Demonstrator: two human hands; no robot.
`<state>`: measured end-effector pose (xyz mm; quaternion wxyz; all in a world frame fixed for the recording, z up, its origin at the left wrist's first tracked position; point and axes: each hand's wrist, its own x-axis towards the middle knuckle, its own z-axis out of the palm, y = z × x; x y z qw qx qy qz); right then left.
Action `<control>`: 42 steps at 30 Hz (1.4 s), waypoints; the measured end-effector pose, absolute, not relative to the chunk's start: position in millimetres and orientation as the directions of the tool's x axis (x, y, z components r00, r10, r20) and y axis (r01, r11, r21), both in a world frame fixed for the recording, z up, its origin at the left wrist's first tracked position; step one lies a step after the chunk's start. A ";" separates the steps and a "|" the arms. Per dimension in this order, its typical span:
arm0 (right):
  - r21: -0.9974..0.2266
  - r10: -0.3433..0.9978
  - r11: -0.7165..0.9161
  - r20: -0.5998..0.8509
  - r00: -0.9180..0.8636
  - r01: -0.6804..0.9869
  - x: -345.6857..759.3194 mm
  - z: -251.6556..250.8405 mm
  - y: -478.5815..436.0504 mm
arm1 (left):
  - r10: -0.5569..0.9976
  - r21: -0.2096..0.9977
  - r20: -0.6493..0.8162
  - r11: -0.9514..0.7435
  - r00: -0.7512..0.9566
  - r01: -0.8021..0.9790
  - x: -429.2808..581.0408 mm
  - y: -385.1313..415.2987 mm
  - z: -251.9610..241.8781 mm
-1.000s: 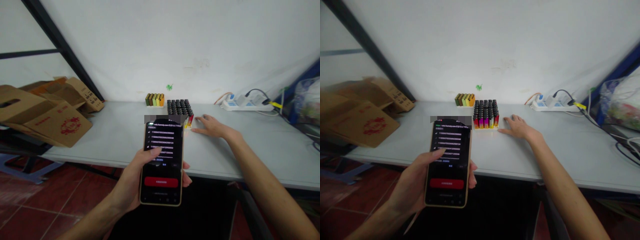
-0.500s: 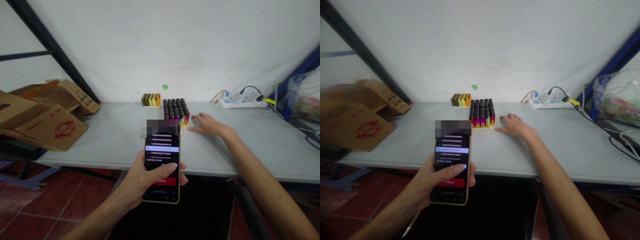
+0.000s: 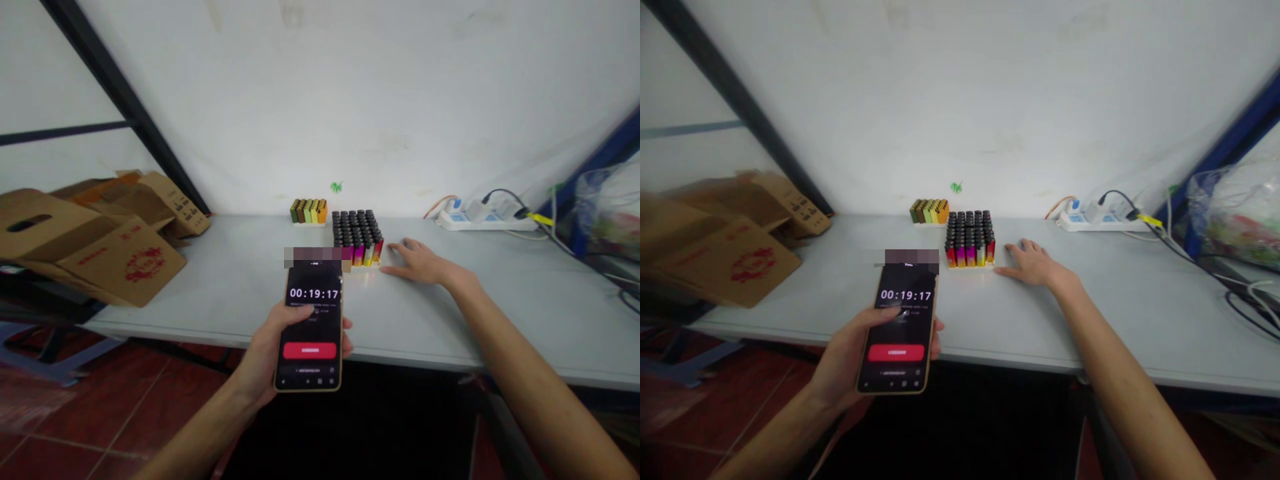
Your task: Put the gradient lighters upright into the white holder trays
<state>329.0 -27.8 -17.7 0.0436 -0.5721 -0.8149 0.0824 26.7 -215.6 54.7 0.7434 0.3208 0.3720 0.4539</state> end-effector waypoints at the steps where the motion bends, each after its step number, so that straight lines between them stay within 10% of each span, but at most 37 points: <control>1: -0.177 0.939 0.332 -0.029 -0.342 0.927 328.1 -17.1 -28.3 | 0.917 0.817 -0.283 0.384 0.281 -0.430 21.4 -211.4 54.9; 9: -0.170 0.932 0.353 -0.021 -0.361 0.920 327.1 -18.7 -28.3 | 0.963 0.912 -0.248 0.195 -0.106 -0.361 -32.0 -156.3 54.8; 29: -0.172 0.929 0.364 -0.002 -0.370 0.915 329.7 -20.7 -29.0 | 0.975 0.815 -0.166 0.050 -0.149 -0.578 -107.9 -128.0 28.7; 42: -0.176 0.928 0.365 -0.012 -0.373 0.914 329.4 -17.9 -29.5 | 0.969 0.908 -0.108 0.004 -0.224 -0.419 -102.2 -142.1 14.3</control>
